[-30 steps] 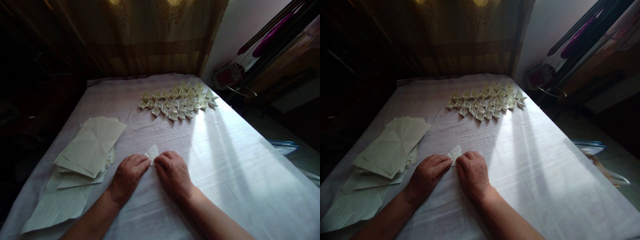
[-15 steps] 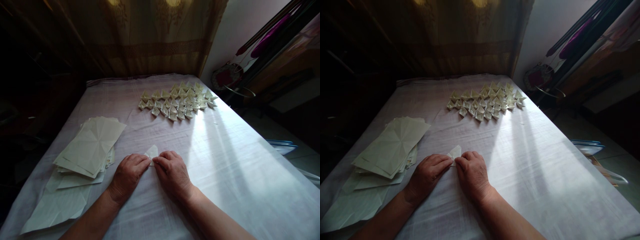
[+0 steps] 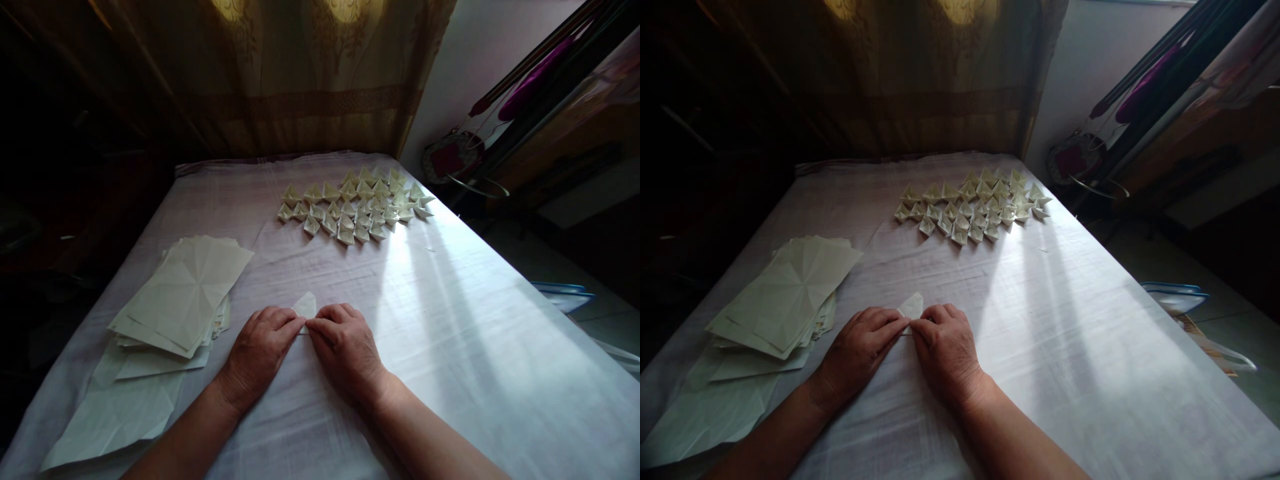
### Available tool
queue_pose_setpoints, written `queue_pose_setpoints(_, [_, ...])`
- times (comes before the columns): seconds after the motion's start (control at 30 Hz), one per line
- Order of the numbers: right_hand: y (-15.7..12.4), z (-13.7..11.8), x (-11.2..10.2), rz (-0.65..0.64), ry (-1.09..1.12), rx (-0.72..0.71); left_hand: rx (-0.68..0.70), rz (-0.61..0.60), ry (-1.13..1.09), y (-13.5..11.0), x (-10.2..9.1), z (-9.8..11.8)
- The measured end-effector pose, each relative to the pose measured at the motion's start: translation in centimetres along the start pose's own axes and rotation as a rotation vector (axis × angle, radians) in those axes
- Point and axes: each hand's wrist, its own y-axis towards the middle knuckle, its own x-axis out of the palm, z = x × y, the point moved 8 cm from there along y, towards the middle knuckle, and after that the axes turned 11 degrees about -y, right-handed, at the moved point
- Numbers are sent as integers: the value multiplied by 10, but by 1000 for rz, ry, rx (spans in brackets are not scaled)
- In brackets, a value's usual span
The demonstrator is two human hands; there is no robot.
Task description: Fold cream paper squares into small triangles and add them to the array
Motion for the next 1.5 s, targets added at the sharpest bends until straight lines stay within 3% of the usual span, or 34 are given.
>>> queue_pose_setpoints(0.2, [1,-14,-5,5,-211,-132,-64,-22,-70,1,0,-7])
queue_pose_setpoints(0.4, [1,-19,-5,-9,-228,-167,-3,-26,-146,-6,-9,-3])
queue_pose_setpoints(1.07, [-1,-16,-1,-50,-222,-162,-6,-81,166,-39,-15,-7])
queue_pose_setpoints(1.33, [1,-9,0,-85,-131,-141,76,-84,329,-19,-17,22])
queue_pose_setpoints(1.5, [2,-1,1,-104,-44,-131,44,-73,322,-12,-11,31])
